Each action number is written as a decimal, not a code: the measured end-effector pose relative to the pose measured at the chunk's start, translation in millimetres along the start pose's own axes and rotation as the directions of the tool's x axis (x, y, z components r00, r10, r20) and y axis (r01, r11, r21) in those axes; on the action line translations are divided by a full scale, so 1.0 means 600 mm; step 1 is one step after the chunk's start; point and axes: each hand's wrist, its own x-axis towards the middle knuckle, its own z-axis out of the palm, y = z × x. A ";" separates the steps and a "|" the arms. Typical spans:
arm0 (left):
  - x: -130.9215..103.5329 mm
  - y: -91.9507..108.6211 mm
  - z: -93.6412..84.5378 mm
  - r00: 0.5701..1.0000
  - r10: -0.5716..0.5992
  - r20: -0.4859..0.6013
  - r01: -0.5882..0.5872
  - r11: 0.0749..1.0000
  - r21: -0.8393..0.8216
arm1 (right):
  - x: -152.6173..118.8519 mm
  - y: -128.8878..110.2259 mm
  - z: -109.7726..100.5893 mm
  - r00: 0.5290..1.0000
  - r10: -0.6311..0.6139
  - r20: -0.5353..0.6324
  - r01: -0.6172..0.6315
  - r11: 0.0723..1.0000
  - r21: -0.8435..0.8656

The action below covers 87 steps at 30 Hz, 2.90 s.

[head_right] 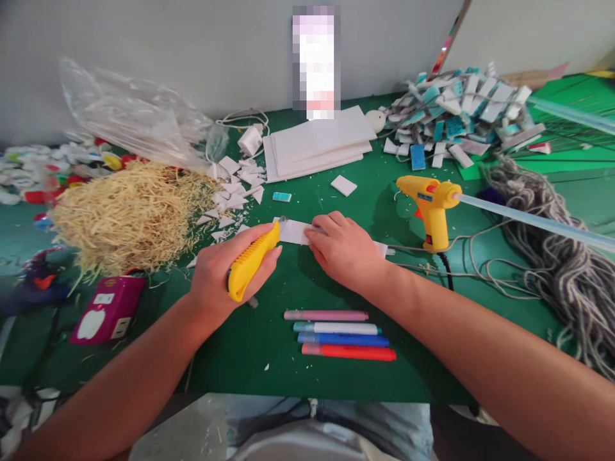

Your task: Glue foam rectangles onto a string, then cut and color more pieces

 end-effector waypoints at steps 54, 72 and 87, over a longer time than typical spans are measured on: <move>-0.001 0.035 -0.050 0.993 -0.021 0.119 0.021 1.000 -0.001 | 0.004 -0.006 0.001 0.996 0.082 0.031 -0.084 0.993 0.080; 0.000 0.048 -0.066 0.991 -0.044 0.127 0.045 0.999 -0.004 | 0.003 -0.004 0.003 0.997 0.083 0.006 -0.083 0.993 0.079; 0.001 0.003 -0.016 1.000 -0.025 0.003 0.025 0.995 -0.098 | 0.002 -0.002 0.003 0.998 0.057 -0.022 -0.055 0.996 0.067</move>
